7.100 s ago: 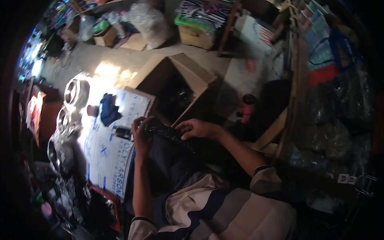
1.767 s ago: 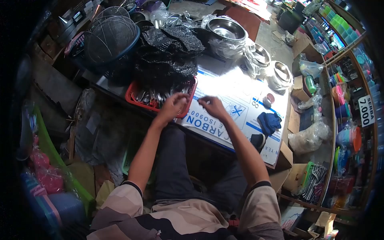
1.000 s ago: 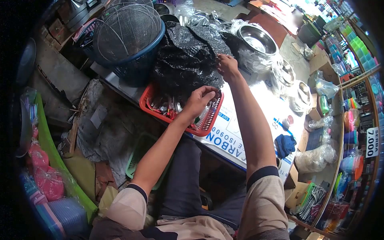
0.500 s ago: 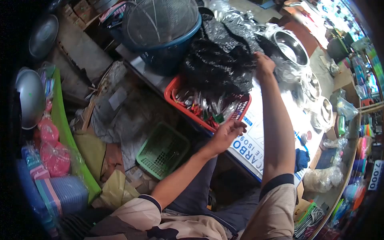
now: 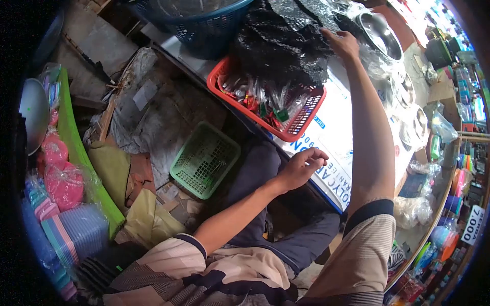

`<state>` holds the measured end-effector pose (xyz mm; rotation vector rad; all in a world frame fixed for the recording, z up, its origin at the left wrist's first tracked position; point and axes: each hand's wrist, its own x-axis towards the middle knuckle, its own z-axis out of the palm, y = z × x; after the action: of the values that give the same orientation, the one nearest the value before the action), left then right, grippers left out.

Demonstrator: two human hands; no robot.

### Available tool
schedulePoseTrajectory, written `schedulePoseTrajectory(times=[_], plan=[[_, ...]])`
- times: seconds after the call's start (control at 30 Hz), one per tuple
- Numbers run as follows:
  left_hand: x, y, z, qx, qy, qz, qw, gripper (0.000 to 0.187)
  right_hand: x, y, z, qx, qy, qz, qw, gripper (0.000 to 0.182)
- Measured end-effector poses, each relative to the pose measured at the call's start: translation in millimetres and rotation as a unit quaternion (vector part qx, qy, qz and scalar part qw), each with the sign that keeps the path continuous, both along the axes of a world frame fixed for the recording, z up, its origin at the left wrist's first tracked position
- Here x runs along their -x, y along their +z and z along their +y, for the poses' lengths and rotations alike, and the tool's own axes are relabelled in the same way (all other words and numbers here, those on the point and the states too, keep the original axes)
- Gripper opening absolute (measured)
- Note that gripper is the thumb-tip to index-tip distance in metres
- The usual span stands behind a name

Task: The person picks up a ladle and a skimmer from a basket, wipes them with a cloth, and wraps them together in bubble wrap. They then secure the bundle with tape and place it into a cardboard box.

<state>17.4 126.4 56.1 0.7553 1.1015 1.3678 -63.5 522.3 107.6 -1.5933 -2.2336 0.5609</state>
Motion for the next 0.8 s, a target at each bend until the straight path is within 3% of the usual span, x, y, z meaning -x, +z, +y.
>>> schedulePoseTrajectory(times=[0.07,0.1,0.13,0.2,0.27,0.37,0.43,0.53,0.73,0.8], plan=[[-9,-2,2,-0.032,0.017,-0.020,0.999,0.026,1,-3,-5,-0.037,0.031,-0.033,0.998,0.084],[-11,-2,3,-0.031,0.005,-0.024,0.999,0.027,2,-6,-3,-0.067,0.038,-0.058,0.995,0.070],[-10,1,4,-0.036,-0.002,-0.023,0.999,0.027,-1,-6,0,-0.007,0.033,-0.040,0.999,0.050],[-5,6,1,-0.016,-0.015,-0.031,0.999,0.027,1,5,-12,-0.040,-0.017,-0.043,0.998,0.035],[1,4,-1,0.027,-0.010,-0.036,0.999,0.027,-3,8,-13,-0.060,-0.039,0.036,0.997,0.034],[17,-4,-1,0.031,0.021,-0.047,0.998,0.023,-15,25,-19,-0.158,-0.025,0.141,0.977,0.033],[25,-7,-3,0.027,0.051,-0.068,0.996,0.022,-32,41,-30,-0.354,0.036,0.171,0.919,0.026],[40,-4,-4,0.021,0.064,-0.073,0.995,0.023,-64,63,-60,-0.427,0.101,0.199,0.876,0.018],[45,22,-10,0.036,0.085,-0.129,0.987,0.024,-156,74,-177,-0.354,0.163,0.213,0.896,0.017],[38,19,-13,0.029,0.066,-0.147,0.987,0.031,-192,59,-221,-0.308,0.136,0.233,0.912,0.018]])
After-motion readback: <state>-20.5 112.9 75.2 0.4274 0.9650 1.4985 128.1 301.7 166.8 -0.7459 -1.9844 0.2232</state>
